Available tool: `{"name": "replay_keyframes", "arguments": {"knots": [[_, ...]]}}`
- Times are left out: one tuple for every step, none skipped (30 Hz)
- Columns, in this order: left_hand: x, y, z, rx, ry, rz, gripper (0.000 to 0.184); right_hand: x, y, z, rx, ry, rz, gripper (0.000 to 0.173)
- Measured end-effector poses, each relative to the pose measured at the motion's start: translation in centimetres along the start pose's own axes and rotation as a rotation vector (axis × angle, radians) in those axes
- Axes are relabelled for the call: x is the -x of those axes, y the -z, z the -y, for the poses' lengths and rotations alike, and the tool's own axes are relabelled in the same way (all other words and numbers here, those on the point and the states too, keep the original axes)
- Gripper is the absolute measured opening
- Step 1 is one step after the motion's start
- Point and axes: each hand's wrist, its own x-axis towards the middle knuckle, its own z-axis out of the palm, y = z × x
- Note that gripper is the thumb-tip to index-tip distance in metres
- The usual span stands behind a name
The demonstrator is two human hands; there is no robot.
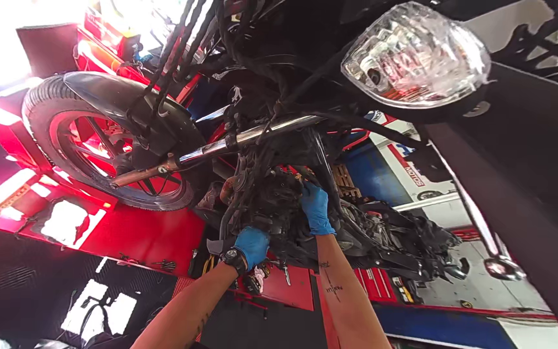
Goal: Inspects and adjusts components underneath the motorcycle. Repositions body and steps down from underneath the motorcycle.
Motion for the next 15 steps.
{"name": "replay_keyframes", "arguments": {"knots": [[0.0, 0.0, 0.0, 0.003, 0.001, -0.006, 0.036, -0.1, 0.0, 0.0, 0.021, 0.008, -0.014, 0.035], [0.1, -0.1, 0.0, 0.002, 0.002, -0.007, 0.036, -0.1, -0.1, 0.0, 0.057, 0.001, -0.021, 0.037], [0.1, -0.1, -0.1, -0.001, 0.001, -0.006, 0.036, -0.1, -0.2, -0.1, 0.097, -0.018, -0.021, 0.037], [0.0, -0.1, -0.1, -0.002, -0.001, -0.006, 0.036, -0.3, -0.3, -0.1, 0.124, -0.031, -0.015, 0.034], [0.0, -0.2, 0.0, -0.002, -0.003, -0.007, 0.036, -0.4, -0.3, -0.2, 0.122, -0.029, -0.005, 0.031], [0.0, -0.2, 0.0, -0.002, -0.004, -0.005, 0.036, -0.4, -0.1, -0.3, 0.096, -0.011, 0.007, 0.029], [0.0, -0.2, 0.0, -0.003, -0.004, -0.003, 0.036, -0.3, 0.1, -0.6, 0.055, 0.015, 0.023, 0.029], [0.0, -0.2, 0.1, -0.004, -0.005, -0.003, 0.036, -0.2, 0.3, -1.0, 0.018, 0.039, 0.041, 0.032], [0.0, -0.2, 0.1, -0.004, -0.004, -0.005, 0.036, -0.2, 0.6, -1.2, -0.003, 0.054, 0.053, 0.034], [-0.1, -0.2, 0.1, -0.003, -0.002, -0.008, 0.036, -0.3, 0.7, -1.3, 0.002, 0.055, 0.049, 0.034], [-0.1, -0.2, 0.0, -0.002, -0.001, -0.006, 0.036, -0.2, 0.7, -1.3, 0.030, 0.044, 0.030, 0.036], [-0.1, -0.2, 0.0, -0.003, -0.001, -0.001, 0.036, -0.1, 0.6, -1.1, 0.065, 0.022, 0.016, 0.038], [-0.2, -0.2, 0.0, -0.007, 0.000, 0.005, 0.036, -0.1, 0.3, -1.0, 0.089, 0.009, 0.004, 0.037], [-0.2, -0.3, 0.0, -0.012, 0.000, 0.007, 0.036, -0.1, 0.1, -1.0, 0.093, 0.008, 0.003, 0.033], [-0.2, -0.3, 0.0, -0.015, 0.000, 0.008, 0.036, -0.2, 0.0, -0.9, 0.081, 0.022, 0.013, 0.030]]}}
